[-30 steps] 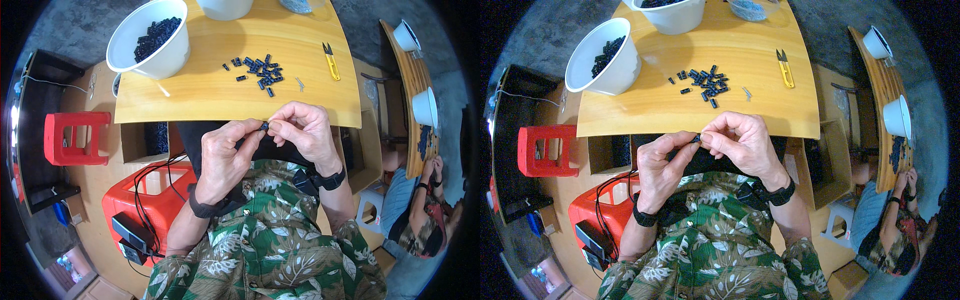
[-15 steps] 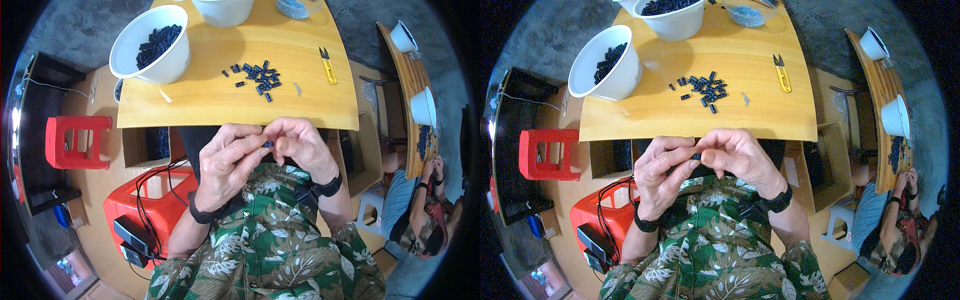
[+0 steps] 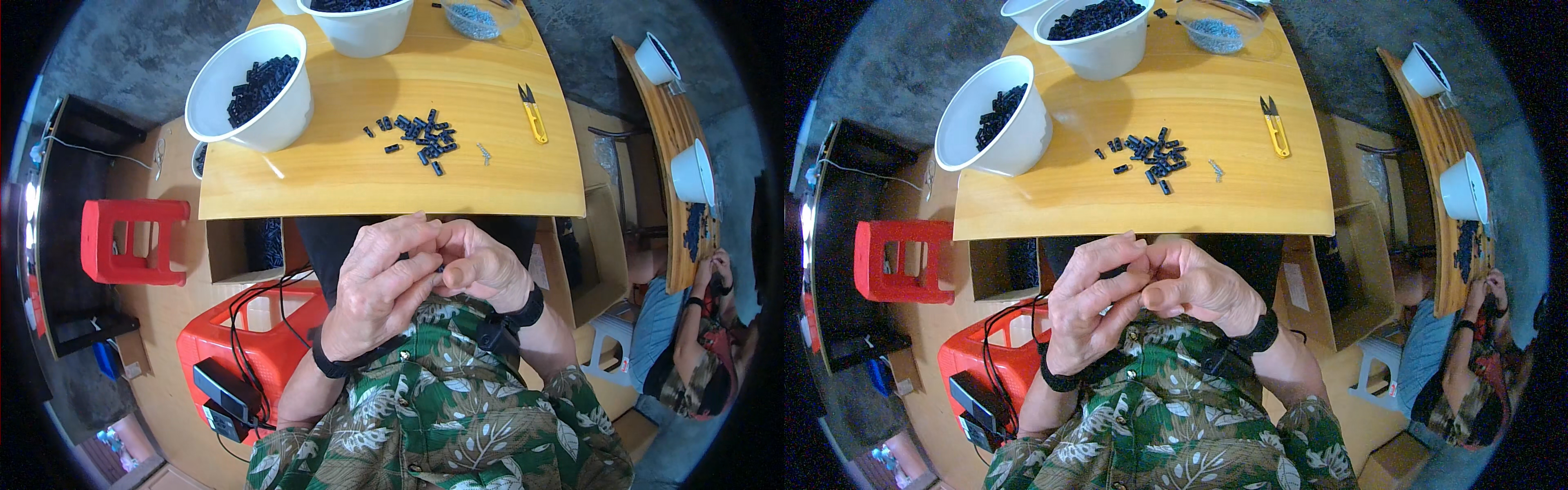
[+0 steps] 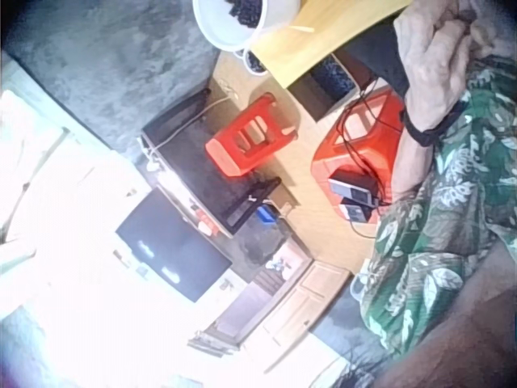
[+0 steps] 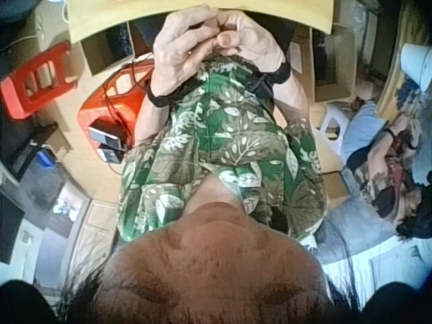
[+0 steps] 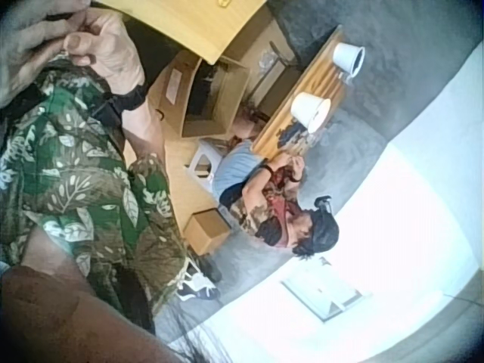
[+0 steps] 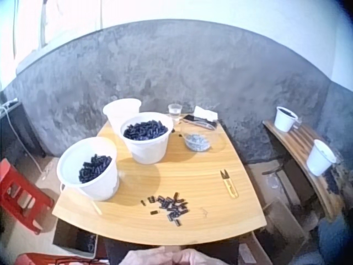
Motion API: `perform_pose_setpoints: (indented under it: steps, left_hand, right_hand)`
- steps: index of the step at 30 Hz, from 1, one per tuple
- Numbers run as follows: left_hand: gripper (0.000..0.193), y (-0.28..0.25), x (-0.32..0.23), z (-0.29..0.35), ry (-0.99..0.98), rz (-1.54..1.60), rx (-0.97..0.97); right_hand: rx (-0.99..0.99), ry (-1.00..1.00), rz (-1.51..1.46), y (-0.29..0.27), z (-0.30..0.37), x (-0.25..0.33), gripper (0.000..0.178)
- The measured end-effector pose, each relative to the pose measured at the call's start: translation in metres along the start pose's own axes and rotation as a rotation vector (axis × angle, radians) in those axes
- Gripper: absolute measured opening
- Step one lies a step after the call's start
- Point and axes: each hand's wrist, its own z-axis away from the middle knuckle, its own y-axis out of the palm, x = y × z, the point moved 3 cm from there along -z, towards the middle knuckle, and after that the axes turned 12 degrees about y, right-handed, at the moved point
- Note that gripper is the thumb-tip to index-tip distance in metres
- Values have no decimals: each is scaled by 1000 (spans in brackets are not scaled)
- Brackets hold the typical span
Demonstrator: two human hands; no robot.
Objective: The person is manually inserting small metal or plastic pins into black plastic tubes and organizing them.
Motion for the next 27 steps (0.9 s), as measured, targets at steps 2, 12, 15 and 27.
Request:
perform_pose_setpoints:
  steps: [2, 12, 15, 27]
  left_hand:
    - [29, -2, -2, -2, 1, 0, 29]
    - [24, -2, -9, -5, 61, -5, 9]
    - [24, -3, -8, -4, 74, 8, -2]
    - [14, -30, 15, 45, -616, 73, -272]
  right_hand:
    - [-9, 12, -9, 6, 1, 0, 33]
    - [12, -1, -193, 10, -2, -12, 33]
    - [-3, -9, -192, 16, -3, -10, 32]
    - [-677, -250, 565, 2, 6, 33, 21]
